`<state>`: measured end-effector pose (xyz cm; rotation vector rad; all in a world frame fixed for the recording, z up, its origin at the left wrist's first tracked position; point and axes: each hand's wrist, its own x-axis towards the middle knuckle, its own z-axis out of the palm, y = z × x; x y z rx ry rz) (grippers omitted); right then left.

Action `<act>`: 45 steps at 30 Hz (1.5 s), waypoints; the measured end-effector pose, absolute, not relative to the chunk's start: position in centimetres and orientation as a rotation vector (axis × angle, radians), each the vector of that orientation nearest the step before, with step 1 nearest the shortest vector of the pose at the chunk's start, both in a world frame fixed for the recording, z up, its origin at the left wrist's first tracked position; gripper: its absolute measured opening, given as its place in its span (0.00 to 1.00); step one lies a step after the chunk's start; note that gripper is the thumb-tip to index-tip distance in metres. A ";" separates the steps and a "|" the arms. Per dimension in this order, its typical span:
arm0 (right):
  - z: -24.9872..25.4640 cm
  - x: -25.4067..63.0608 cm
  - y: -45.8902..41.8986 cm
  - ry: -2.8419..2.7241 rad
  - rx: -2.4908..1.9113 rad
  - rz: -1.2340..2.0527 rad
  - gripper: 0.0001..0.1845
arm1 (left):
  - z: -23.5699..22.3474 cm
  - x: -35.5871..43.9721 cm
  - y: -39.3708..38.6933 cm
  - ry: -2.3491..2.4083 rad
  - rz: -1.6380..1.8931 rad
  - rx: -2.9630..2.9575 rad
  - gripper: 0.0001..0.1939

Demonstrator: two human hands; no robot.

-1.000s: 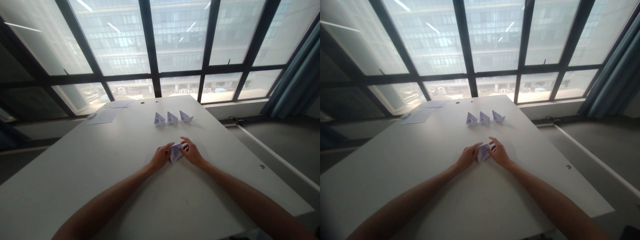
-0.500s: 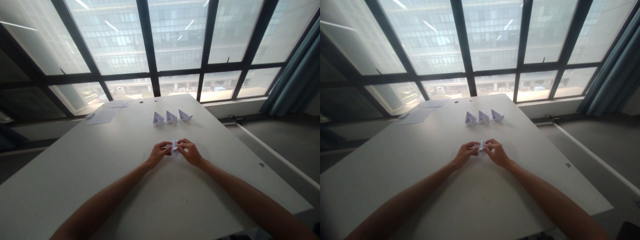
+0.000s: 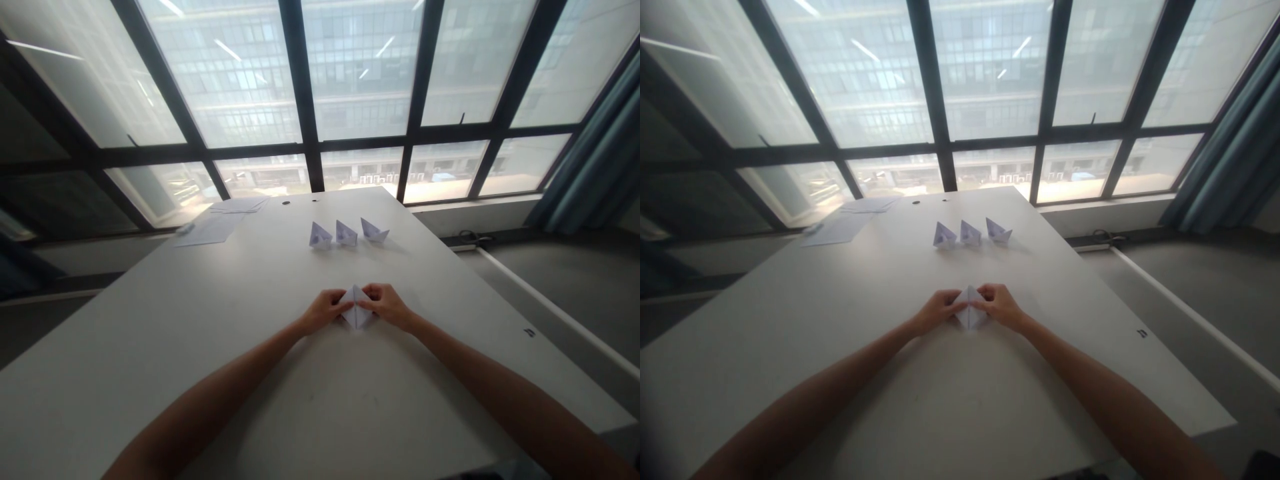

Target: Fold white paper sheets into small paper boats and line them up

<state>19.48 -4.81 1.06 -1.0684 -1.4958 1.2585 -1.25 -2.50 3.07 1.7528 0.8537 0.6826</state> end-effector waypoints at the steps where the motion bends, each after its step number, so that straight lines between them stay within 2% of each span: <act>1: 1.1 19.5 -4.8 -1.518 -1.067 1.236 0.17 | 3.1 -1.3 -2.4 0.860 0.652 1.805 0.22; 6: 1.3 19.2 -5.0 -1.505 -1.124 1.157 0.21 | 2.9 -1.2 -2.4 0.873 0.675 1.865 0.26; 12: 1.4 19.0 -5.1 -1.381 -1.150 1.147 0.21 | 3.2 -1.1 -2.9 0.871 0.780 1.722 0.26; 21: 1.1 21.0 -3.6 -1.081 -1.101 0.878 0.17 | 1.9 -2.1 -0.9 0.918 1.259 1.209 0.19; 28: 0.8 21.3 -3.3 -1.122 -1.110 0.922 0.19 | 1.8 -2.6 -0.1 0.709 1.270 0.996 0.17; 30: 0.9 21.0 -3.6 -1.213 -1.093 0.875 0.17 | 1.9 -2.4 -0.4 0.693 1.220 0.967 0.19; 37: 1.4 19.5 -5.1 -1.440 -1.039 0.746 0.09 | 2.2 -1.7 -1.8 0.658 0.937 0.956 0.34; 41: 1.8 19.3 -5.4 -1.563 -1.076 0.834 0.11 | 1.7 -1.8 -1.8 0.709 0.981 1.009 0.42; 45: 2.2 19.7 -5.1 -1.436 -1.092 1.087 0.17 | 1.7 -1.9 -1.8 0.699 0.923 1.136 0.43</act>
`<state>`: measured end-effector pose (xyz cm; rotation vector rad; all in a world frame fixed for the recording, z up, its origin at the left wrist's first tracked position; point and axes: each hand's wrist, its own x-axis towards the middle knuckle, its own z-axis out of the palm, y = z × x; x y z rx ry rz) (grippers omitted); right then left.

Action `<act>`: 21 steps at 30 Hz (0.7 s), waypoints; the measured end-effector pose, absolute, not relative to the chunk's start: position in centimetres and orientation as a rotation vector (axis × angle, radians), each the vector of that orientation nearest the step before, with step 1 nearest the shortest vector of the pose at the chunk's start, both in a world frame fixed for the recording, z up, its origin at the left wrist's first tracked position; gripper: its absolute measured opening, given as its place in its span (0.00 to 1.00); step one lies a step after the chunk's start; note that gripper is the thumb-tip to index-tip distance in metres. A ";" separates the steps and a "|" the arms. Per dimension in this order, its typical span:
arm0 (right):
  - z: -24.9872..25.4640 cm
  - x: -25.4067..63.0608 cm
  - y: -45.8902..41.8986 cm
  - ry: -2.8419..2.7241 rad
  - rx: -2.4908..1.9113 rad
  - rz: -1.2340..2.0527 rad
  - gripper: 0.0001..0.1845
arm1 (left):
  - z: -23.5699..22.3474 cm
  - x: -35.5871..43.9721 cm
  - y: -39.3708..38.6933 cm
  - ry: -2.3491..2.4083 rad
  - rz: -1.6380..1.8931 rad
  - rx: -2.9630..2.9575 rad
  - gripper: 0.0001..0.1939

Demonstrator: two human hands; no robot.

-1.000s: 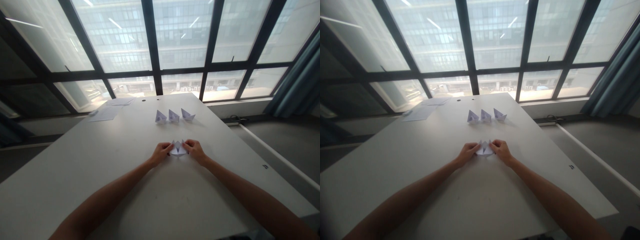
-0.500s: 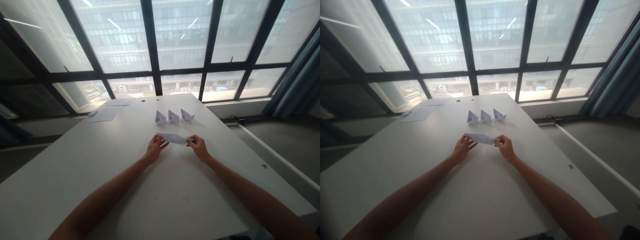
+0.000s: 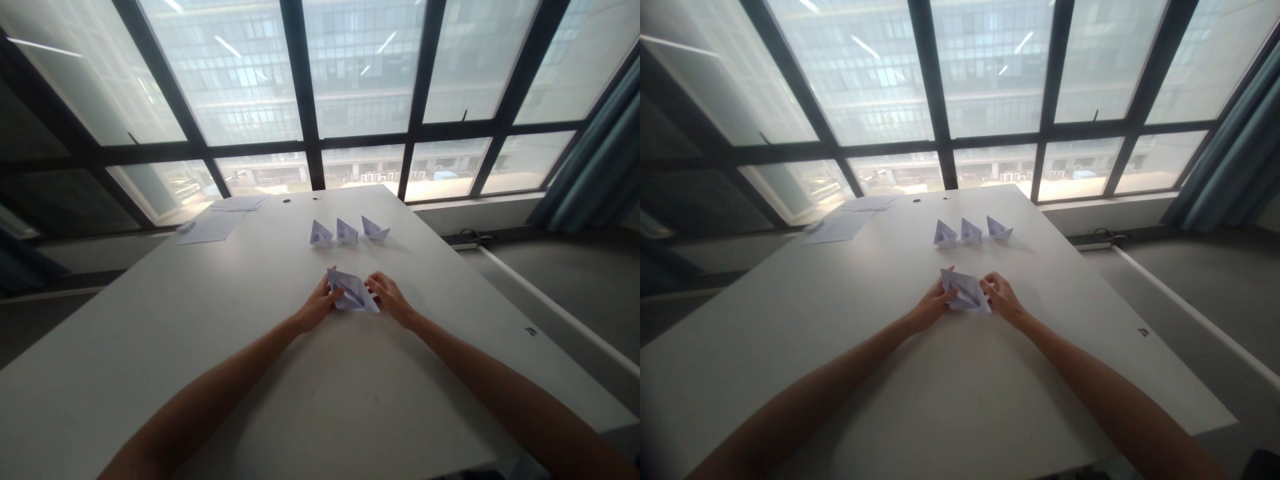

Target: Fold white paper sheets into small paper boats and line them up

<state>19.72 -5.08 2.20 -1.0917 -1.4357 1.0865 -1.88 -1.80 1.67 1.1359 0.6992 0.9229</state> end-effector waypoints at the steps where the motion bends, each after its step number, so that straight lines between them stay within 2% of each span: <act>1: 2.3 19.8 -4.9 -1.421 -1.102 1.123 0.18 | 1.8 -1.9 -1.9 0.685 0.891 1.201 0.42; 3: 2.2 19.9 -4.7 -1.476 -1.108 1.148 0.18 | 2.3 -1.8 -2.1 0.671 0.832 1.359 0.38; 6: 1.7 19.8 -4.4 -1.626 -1.091 1.117 0.13 | 2.9 -1.6 -2.4 0.716 0.797 1.564 0.31; 14: 1.0 19.6 -4.3 -1.529 -1.172 1.009 0.07 | 3.4 -1.6 -2.6 0.642 0.739 1.558 0.30; 21: 0.8 20.0 -3.9 -1.542 -1.246 0.896 0.05 | 2.7 -1.4 -2.5 0.844 0.779 1.614 0.19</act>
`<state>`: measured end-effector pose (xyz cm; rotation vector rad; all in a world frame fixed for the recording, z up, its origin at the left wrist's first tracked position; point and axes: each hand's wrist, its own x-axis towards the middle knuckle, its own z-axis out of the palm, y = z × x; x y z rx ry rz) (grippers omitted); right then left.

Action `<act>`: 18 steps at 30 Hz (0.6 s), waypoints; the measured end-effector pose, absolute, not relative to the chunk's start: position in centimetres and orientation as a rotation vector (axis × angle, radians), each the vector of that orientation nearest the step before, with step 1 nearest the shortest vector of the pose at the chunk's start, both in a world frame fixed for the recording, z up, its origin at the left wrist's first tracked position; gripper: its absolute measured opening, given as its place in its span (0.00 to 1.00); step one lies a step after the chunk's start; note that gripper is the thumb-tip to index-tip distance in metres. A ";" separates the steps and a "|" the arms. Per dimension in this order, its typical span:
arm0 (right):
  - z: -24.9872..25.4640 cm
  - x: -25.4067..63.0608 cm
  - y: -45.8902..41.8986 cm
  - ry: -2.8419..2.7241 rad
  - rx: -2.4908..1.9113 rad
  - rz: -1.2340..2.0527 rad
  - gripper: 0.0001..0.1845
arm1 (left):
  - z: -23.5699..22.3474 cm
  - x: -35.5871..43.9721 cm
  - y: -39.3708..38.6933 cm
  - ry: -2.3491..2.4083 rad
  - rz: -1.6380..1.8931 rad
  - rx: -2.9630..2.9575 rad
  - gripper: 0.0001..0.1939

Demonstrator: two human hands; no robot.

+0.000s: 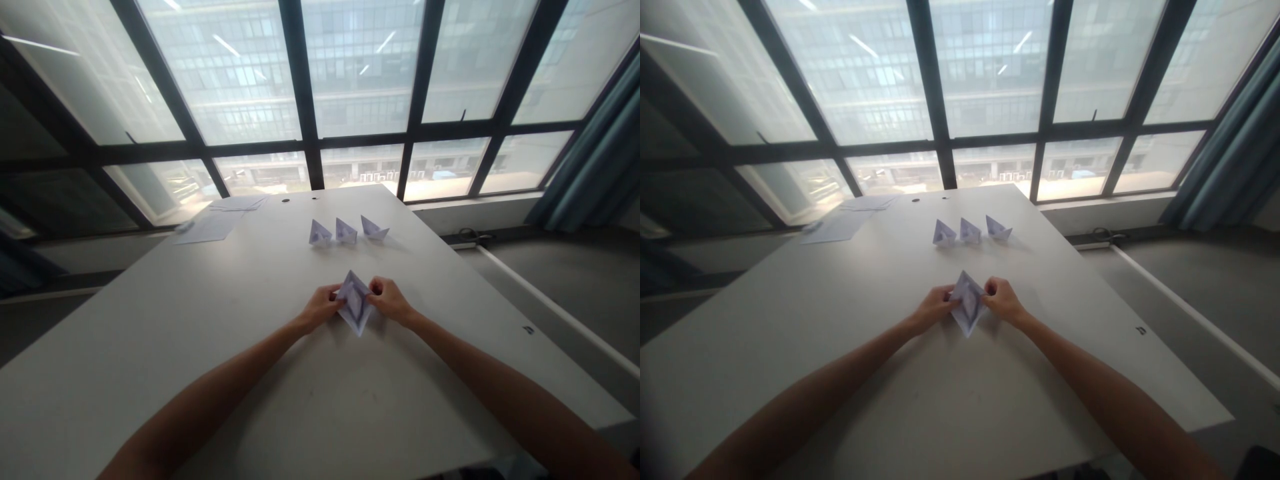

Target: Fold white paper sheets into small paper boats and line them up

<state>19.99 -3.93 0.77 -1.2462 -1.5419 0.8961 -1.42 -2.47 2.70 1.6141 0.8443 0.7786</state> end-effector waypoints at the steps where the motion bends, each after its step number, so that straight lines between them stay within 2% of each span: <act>1: 0.7 20.1 -3.9 -1.549 -1.248 0.899 0.05 | 2.7 -1.4 -2.5 0.856 0.778 1.618 0.17; 7: 0.8 19.9 -4.0 -1.569 -1.249 0.896 0.06 | 3.1 -1.1 -2.9 0.915 0.789 1.593 0.09; 10: 1.1 19.8 -4.2 -1.587 -1.248 0.865 0.07 | 3.2 -1.1 -2.9 0.946 0.777 1.613 0.08; 16: 2.9 19.6 -5.6 -1.624 -1.329 0.435 0.10 | 3.2 -1.1 -3.0 0.950 0.760 1.670 0.10; 18: 3.5 19.2 -6.4 -1.720 -1.321 0.386 0.11 | 3.3 -1.1 -3.0 0.931 0.769 1.705 0.12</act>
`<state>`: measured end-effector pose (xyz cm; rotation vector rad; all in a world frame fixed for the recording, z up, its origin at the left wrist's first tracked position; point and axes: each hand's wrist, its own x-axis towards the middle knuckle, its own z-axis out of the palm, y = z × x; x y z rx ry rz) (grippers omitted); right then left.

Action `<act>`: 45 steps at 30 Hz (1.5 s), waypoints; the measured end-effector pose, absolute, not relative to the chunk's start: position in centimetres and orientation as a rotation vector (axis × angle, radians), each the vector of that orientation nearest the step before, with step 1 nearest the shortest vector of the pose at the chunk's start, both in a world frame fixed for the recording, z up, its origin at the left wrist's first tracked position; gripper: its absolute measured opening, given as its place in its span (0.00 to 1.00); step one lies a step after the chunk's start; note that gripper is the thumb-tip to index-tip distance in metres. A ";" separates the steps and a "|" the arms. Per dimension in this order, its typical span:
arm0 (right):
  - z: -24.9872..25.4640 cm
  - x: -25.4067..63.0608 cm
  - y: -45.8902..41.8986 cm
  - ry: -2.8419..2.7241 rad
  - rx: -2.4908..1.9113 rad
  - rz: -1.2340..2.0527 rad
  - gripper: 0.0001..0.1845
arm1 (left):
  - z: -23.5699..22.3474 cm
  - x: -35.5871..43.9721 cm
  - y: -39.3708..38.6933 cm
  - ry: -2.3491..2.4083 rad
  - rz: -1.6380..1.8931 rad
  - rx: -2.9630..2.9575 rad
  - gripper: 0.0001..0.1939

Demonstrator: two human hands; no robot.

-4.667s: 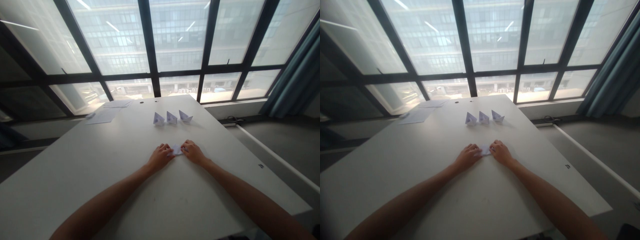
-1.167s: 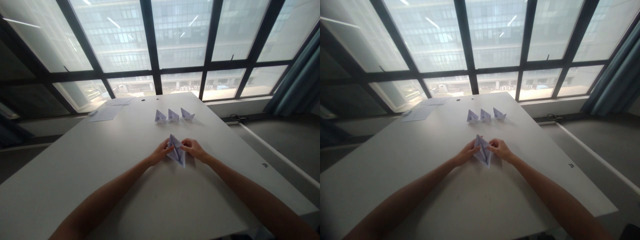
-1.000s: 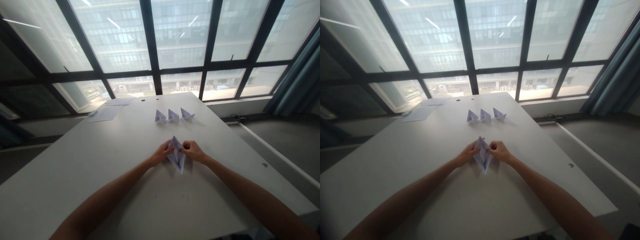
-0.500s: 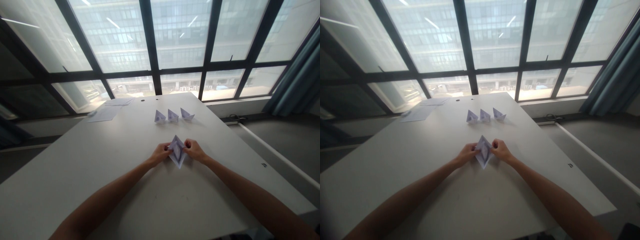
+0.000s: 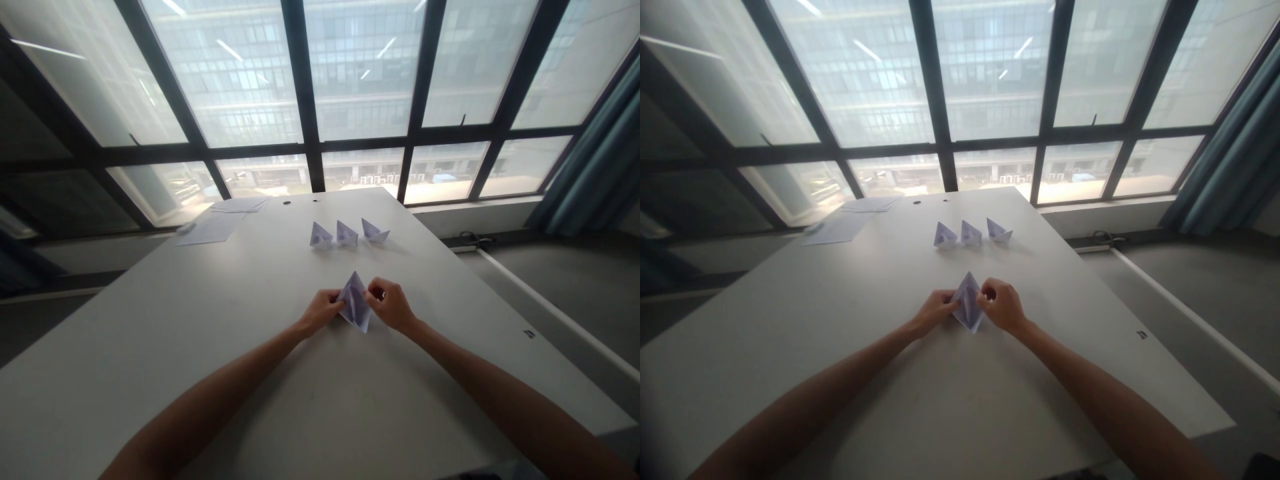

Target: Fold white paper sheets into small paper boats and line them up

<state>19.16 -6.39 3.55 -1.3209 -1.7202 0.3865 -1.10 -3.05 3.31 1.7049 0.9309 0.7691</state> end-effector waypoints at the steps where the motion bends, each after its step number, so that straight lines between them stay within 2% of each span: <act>1: 3.8 18.8 -6.8 -1.764 -1.321 0.387 0.12 | 3.4 -1.1 -3.1 0.921 0.771 1.720 0.12; 5: 3.8 17.7 -7.5 -1.850 -1.357 0.454 0.14 | 3.6 -1.2 -3.2 0.871 0.766 1.747 0.15; 13: 2.4 18.3 -6.6 -1.730 -1.421 0.502 0.11 | 3.9 -1.2 -3.1 0.824 0.785 1.663 0.21; 20: 3.4 19.4 -5.9 -1.745 -1.429 0.433 0.14 | 3.6 -1.0 -3.5 0.936 0.842 1.486 0.34; 25: 5.9 24.0 -3.4 -1.710 -1.539 0.286 0.14 | 2.8 -1.0 -3.2 0.952 0.926 1.424 0.30; 32: 10.1 33.0 5.4 -1.659 -1.983 -0.063 0.09 | 2.0 -1.0 -2.7 0.971 0.868 1.474 0.27; 38: 10.0 35.4 14.2 -1.713 -2.249 -0.015 0.11 | 2.1 -1.1 -3.0 0.952 0.818 1.471 0.25; 45: 8.3 35.3 20.8 -1.794 -2.358 0.058 0.19 | 2.1 -1.1 -3.4 0.963 0.770 1.440 0.24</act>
